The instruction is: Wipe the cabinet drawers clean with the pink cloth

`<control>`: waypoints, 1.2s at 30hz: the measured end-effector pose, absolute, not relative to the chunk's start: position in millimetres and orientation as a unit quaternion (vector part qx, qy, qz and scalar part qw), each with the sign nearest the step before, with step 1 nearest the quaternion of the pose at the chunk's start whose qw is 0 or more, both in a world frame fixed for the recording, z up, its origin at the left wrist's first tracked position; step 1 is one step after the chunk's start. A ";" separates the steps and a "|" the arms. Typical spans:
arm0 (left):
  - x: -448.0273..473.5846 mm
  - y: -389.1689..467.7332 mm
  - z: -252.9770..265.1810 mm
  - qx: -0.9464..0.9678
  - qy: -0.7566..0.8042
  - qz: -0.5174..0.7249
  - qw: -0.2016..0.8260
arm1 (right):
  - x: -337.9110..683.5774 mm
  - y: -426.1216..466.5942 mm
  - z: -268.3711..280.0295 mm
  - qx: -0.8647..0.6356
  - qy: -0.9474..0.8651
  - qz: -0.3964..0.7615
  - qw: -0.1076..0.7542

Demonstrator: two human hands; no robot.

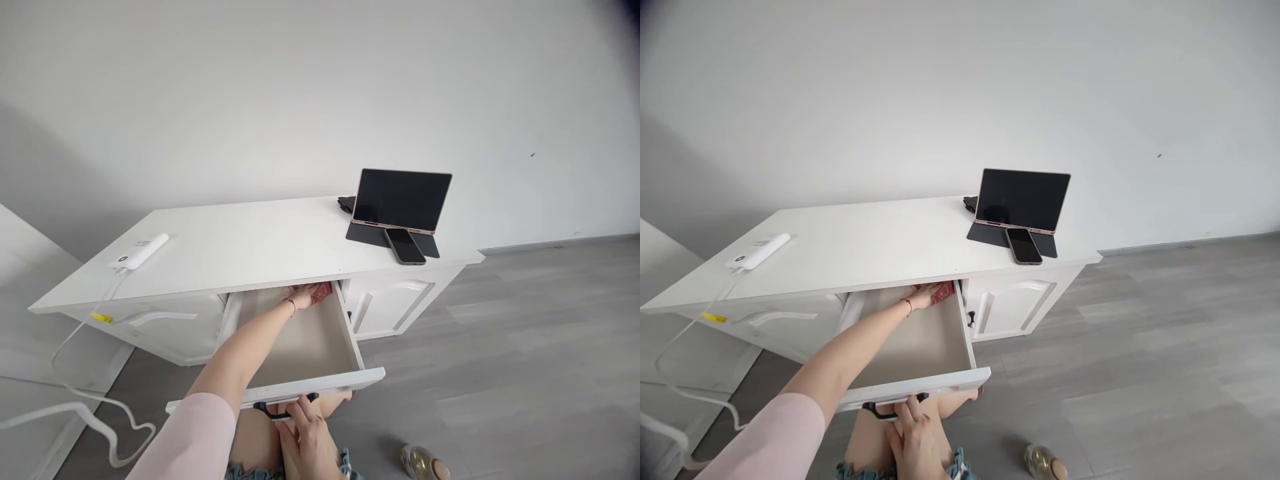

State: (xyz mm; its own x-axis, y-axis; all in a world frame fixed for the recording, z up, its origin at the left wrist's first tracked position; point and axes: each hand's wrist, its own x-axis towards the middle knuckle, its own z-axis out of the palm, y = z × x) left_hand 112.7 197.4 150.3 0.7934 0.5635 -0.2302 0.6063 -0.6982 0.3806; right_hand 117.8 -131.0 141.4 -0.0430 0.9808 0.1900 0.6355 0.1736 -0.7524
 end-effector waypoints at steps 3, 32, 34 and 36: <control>103.6 187.7 154.1 0.909 0.349 -0.071 0.215 | 117.5 -132.2 141.9 -0.592 -0.678 0.246 0.359; 0.3 71.8 194.4 0.915 0.143 -0.255 0.280 | 112.4 -135.2 125.6 -0.592 -0.677 0.240 0.365; 1.1 80.0 191.8 0.921 0.159 -0.247 0.256 | 111.9 -135.0 126.7 -0.589 -0.675 0.245 0.370; 3.3 92.3 188.5 0.925 0.181 -0.229 0.243 | 111.1 -134.9 127.9 -0.591 -0.672 0.249 0.369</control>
State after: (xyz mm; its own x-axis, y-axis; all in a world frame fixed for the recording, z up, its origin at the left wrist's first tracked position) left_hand 3.3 92.3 188.5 0.8302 0.2228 -0.5109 0.4453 -0.8165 0.3675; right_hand 111.1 -134.9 127.9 -0.0280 0.9791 0.2015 0.6109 0.1763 -0.7718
